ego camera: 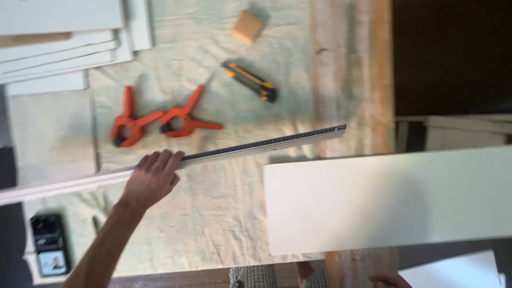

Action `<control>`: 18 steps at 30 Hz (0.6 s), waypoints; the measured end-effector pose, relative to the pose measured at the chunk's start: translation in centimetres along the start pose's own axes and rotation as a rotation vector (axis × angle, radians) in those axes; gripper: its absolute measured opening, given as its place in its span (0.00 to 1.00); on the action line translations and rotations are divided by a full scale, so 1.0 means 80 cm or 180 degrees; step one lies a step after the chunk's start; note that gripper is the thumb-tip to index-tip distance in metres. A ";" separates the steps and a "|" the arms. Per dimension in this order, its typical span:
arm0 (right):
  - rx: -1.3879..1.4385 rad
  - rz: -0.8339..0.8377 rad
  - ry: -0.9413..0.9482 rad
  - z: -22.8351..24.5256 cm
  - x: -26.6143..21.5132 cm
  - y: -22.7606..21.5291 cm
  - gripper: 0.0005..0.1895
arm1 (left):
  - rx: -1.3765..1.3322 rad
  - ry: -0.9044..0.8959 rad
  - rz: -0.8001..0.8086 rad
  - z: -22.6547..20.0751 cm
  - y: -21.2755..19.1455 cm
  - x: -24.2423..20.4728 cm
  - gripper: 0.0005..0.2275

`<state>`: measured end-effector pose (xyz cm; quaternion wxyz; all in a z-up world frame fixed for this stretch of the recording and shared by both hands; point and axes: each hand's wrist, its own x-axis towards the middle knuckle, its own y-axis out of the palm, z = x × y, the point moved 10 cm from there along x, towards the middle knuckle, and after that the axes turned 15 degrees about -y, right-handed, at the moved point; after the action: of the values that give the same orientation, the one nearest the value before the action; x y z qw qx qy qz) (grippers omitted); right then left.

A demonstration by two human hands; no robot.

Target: Measuring and marking a white board using a long metal ruler and a pencil on a workbench.

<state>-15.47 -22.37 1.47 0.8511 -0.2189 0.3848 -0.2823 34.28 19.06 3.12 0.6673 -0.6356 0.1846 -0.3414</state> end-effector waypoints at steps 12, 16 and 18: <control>0.0882 0.1318 -0.0495 0.061 -0.054 0.069 0.22 | -0.3020 -0.1761 0.1448 -0.285 -0.240 0.203 0.25; 0.1974 0.1642 -0.0928 0.023 -0.086 0.119 0.51 | -0.5015 -0.2528 0.0766 -0.405 -0.178 0.198 0.27; 0.1664 0.1141 -0.0518 -0.017 -0.088 0.105 0.45 | -0.5033 -0.2966 0.0671 -0.450 -0.137 0.186 0.29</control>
<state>-17.75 -11.74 -0.55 0.9426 0.0564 0.2624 -0.1987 17.76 -16.74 12.17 0.0737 -0.9595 0.1337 0.2367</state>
